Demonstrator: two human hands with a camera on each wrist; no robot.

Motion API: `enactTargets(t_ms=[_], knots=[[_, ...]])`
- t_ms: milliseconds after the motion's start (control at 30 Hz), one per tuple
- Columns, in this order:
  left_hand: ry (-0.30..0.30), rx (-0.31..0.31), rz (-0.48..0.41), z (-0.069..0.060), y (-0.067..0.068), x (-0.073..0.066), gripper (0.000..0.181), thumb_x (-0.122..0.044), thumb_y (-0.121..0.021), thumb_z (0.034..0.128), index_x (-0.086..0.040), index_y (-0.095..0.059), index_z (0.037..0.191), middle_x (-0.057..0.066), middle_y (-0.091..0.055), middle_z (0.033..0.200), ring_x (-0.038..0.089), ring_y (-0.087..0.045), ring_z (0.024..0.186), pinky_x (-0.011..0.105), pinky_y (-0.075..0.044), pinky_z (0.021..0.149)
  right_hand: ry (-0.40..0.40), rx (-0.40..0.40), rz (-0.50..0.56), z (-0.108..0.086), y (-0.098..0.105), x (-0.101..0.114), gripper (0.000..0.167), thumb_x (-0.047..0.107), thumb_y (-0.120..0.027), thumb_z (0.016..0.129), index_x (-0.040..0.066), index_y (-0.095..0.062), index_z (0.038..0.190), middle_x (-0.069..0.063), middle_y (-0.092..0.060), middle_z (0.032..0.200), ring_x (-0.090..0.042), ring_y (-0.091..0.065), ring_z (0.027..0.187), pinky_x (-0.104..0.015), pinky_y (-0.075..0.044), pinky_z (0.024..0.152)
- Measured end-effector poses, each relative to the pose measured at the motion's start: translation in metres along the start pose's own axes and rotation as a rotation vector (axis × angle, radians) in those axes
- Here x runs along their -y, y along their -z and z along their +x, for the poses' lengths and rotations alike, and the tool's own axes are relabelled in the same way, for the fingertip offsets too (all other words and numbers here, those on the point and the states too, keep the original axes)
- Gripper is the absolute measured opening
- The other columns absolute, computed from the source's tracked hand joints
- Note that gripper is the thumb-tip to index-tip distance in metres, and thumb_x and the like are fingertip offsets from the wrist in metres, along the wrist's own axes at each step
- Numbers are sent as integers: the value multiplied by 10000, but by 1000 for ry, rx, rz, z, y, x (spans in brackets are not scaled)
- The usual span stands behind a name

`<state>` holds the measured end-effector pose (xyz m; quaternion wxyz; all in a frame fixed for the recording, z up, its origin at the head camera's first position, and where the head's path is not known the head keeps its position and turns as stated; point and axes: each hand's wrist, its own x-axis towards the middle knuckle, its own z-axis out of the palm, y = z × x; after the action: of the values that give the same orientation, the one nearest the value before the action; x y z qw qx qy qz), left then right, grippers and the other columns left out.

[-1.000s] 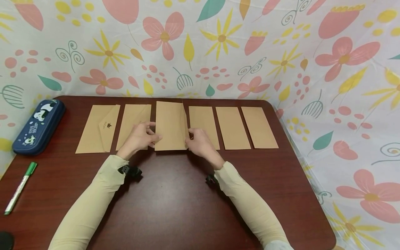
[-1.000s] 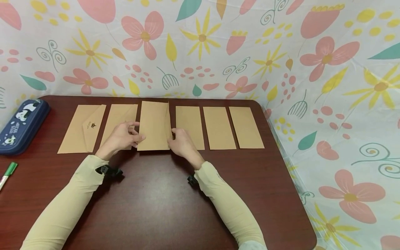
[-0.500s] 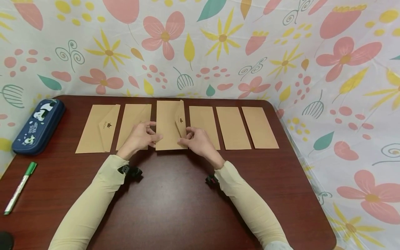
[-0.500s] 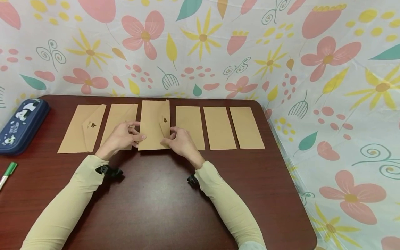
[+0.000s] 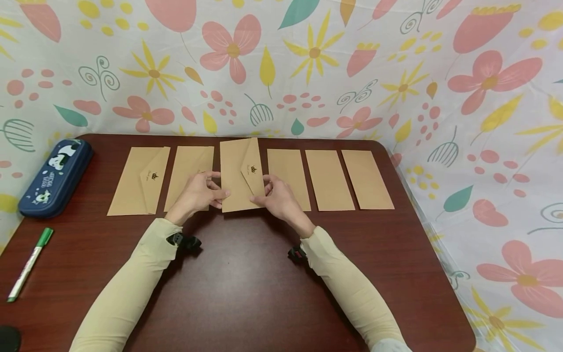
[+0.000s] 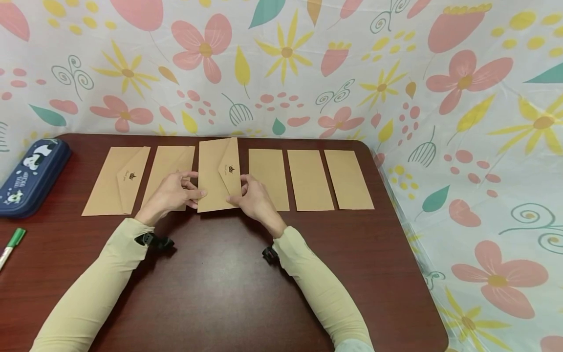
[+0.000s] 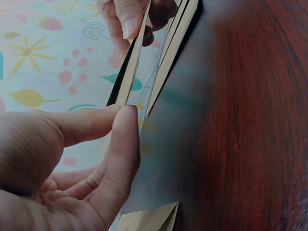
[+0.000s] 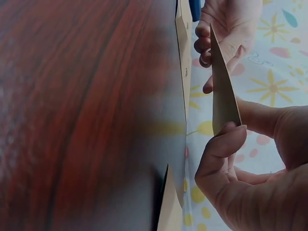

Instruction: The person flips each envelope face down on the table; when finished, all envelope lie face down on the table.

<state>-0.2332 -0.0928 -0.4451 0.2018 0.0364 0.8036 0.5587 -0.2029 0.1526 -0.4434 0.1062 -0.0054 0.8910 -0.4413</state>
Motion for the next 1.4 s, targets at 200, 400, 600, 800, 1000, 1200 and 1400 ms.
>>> enactTargets(t_ms=[200,400,600,800,1000,1200,1400], knots=[[-1,6,-3,1,0,2,743,-68,-787,990,45,-417,1625,79,-675,939,94,-729,620,315,-671,672,16,-10,58,-3,2,-1,648,184,-833,964,67,-532,1525,-43,-596,995,-192,-570,844,-297,-484,780],[-6,14,-5,3,-5,4,748,-60,-765,996,42,-397,1639,117,-664,986,90,-730,635,275,-654,643,57,10,223,-4,2,-4,543,106,-782,982,92,-519,1457,-20,-518,931,-163,-550,726,-280,-482,705],[-3,3,23,3,-13,2,765,-142,-775,1009,35,-384,1643,177,-657,1068,113,-744,667,310,-673,692,78,48,401,-8,4,4,524,47,-734,995,41,-530,1477,-4,-546,861,-122,-570,665,-272,-524,659],[-60,-106,178,-1,-25,-4,750,-281,-810,992,17,-463,1586,221,-732,1081,237,-806,710,303,-646,676,69,37,436,-10,4,8,526,54,-735,990,51,-575,1491,-29,-577,953,-117,-607,705,-268,-561,670],[-330,-243,400,-7,-36,-9,634,-220,-816,987,-41,-571,1544,244,-707,1143,380,-747,981,421,-552,863,82,53,463,-10,3,9,566,42,-718,992,29,-560,1535,-35,-598,969,-89,-610,716,-241,-551,664],[-444,-276,442,-11,-40,-13,485,-163,-761,1023,-84,-664,1492,240,-722,1164,386,-741,1008,449,-538,848,114,87,474,-11,3,12,597,55,-715,996,44,-545,1569,-30,-588,1017,-93,-632,766,-246,-552,672],[-396,-155,179,-12,-38,-16,438,-164,-611,1120,-15,-608,1532,279,-721,1321,384,-806,839,462,-683,764,144,117,481,-11,0,15,599,32,-728,980,50,-560,1555,-27,-626,985,-101,-641,751,-251,-549,676]])
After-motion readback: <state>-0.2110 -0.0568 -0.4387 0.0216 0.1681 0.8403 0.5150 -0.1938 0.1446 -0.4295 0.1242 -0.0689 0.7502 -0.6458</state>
